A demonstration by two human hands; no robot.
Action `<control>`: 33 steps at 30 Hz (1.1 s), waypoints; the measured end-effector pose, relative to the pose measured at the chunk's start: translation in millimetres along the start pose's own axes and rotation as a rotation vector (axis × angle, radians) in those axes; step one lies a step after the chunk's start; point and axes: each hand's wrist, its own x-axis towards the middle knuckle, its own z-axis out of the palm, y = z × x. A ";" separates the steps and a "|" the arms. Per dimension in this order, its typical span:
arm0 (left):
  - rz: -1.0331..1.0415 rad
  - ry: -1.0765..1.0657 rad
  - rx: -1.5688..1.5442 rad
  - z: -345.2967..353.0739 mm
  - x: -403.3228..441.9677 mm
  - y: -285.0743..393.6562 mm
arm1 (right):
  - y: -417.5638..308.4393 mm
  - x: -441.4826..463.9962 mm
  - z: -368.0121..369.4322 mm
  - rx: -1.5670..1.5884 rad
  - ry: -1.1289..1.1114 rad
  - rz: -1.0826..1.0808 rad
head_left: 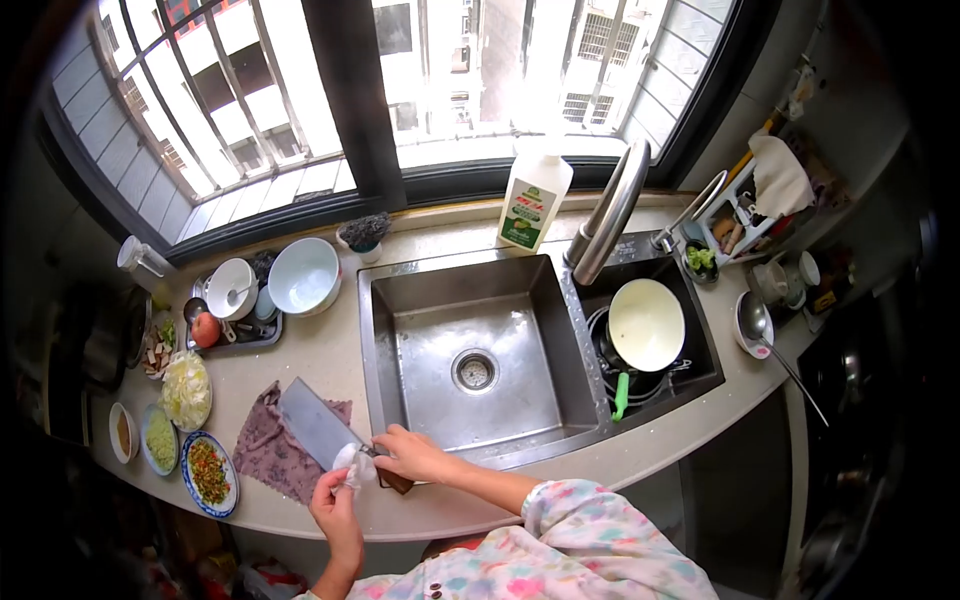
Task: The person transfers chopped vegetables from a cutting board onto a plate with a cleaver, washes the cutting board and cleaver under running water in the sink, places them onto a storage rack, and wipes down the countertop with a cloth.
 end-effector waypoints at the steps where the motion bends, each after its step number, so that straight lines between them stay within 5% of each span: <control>1: -0.084 -0.028 -0.105 14.8 2.9 -0.7 | 13.2 -5.1 -15.3 0.075 0.025 0.005; 4: -0.286 -0.144 -0.349 64.8 9.2 -12.8 | 62.3 -18.2 -85.1 0.203 0.313 0.127; 7: -0.477 -0.225 -0.503 123.9 14.8 -22.7 | 138.1 -16.8 -197.6 0.327 0.889 0.210; 10: -0.577 -0.272 -0.489 176.4 21.6 -25.9 | 182.2 -4.0 -318.8 0.135 1.125 0.272; 16: -0.724 -0.362 -0.595 243.1 34.6 -13.2 | 185.2 29.1 -419.3 -0.366 0.840 0.451; 20: -0.730 -0.364 -0.626 268.4 38.3 -5.1 | 194.3 35.8 -431.2 -0.366 0.925 0.454; 24: -0.753 -0.410 -0.660 292.1 43.5 -15.4 | 216.9 27.0 -431.5 0.039 0.890 0.520; 26: -0.696 -0.415 -0.645 307.6 45.2 -22.4 | 232.6 19.1 -395.5 0.057 1.109 0.249; 28: -0.637 -0.362 -0.583 324.3 49.5 -35.7 | 177.2 -11.0 -338.5 0.202 1.066 0.111; 30: -0.541 -0.336 -0.413 340.9 48.7 -41.7 | 175.4 -25.0 -265.1 0.389 0.747 0.071; 33: -0.308 -0.275 -0.255 360.0 25.2 -48.5 | 174.4 -28.6 -203.0 1.279 0.346 0.268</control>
